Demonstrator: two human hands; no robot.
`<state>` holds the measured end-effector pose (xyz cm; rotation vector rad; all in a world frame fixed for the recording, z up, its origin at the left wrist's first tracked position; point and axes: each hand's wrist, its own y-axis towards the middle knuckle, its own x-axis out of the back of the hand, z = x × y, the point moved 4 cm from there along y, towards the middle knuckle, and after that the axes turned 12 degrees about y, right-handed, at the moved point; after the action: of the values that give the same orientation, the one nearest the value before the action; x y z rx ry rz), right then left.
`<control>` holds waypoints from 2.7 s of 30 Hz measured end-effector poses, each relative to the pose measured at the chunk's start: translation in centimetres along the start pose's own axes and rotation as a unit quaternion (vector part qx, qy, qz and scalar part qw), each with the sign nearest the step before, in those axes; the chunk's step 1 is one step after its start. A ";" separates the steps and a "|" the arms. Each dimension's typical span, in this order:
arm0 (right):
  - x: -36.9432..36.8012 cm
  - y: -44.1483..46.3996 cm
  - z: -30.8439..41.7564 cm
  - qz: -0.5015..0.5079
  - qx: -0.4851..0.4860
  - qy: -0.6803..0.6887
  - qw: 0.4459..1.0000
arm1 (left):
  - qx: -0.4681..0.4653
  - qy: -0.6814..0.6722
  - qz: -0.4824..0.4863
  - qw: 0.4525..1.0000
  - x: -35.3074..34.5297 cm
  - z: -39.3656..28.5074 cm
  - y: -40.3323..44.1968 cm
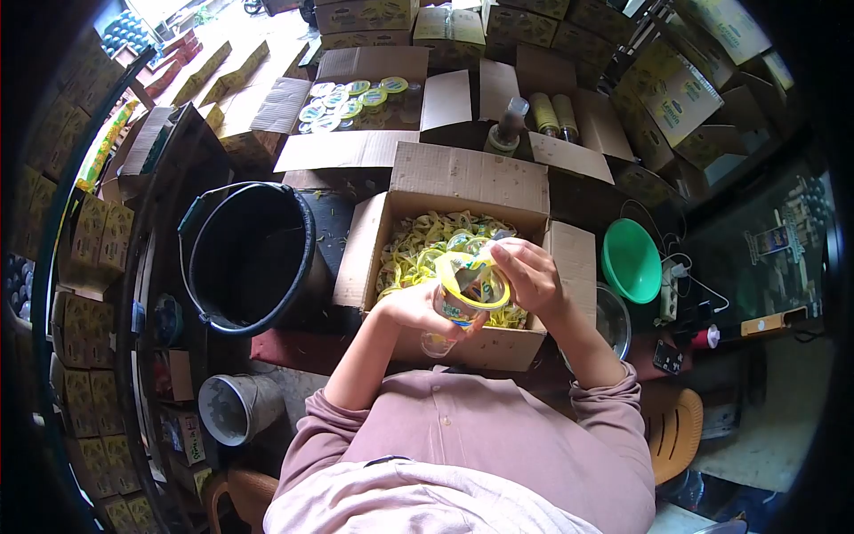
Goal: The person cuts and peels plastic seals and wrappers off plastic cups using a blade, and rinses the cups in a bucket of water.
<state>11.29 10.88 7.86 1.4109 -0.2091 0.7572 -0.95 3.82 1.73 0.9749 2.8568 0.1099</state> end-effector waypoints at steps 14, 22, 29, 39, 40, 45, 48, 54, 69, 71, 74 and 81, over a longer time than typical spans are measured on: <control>0.8 -0.8 -2.3 -0.014 -0.043 -0.104 0.994 | -0.059 0.214 -0.346 0.912 1.8 -1.4 0.1; 0.7 -0.8 -1.9 0.016 -0.041 -0.103 0.994 | 0.012 0.335 -0.430 0.839 1.1 -0.6 0.7; 0.5 -1.2 -1.7 0.016 -0.041 -0.076 0.996 | -0.019 0.241 -0.320 0.916 1.1 -0.1 0.5; 0.7 -0.9 -1.2 0.008 -0.026 -0.010 1.000 | -0.004 0.000 -0.090 0.996 -0.3 0.8 1.1; 0.7 -0.9 -1.1 0.006 -0.025 -0.007 1.000 | -0.006 -0.011 -0.080 0.997 -0.3 0.8 1.1; 0.5 -1.2 -0.9 -0.001 -0.011 0.006 1.000 | -0.021 -0.130 0.008 0.991 -0.6 0.8 1.0; 0.6 -0.9 -0.7 0.000 0.005 0.013 1.000 | -0.029 -0.215 0.024 0.976 -1.1 0.1 0.7; 0.4 -0.7 -0.5 -0.011 0.015 0.018 1.000 | -0.024 -0.327 0.071 0.942 -1.6 1.4 0.4; 0.2 -0.4 0.0 -0.002 -0.025 0.035 0.999 | -0.019 -0.367 0.050 0.928 -1.8 2.0 0.1; 0.2 -0.3 0.0 -0.004 -0.022 0.039 0.999 | -0.023 -0.369 0.054 0.928 -1.8 2.0 0.1; 0.0 -0.5 -0.1 -0.010 -0.025 0.042 0.999 | -0.033 -0.386 0.078 0.918 -2.0 2.0 0.3; -0.3 -0.5 -0.2 -0.012 -0.028 0.042 0.999 | -0.062 -0.477 0.169 0.860 -2.5 1.6 0.8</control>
<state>11.30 10.99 7.23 1.3244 -0.1468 0.7835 1.73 2.96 0.41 1.0805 1.7452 -0.1291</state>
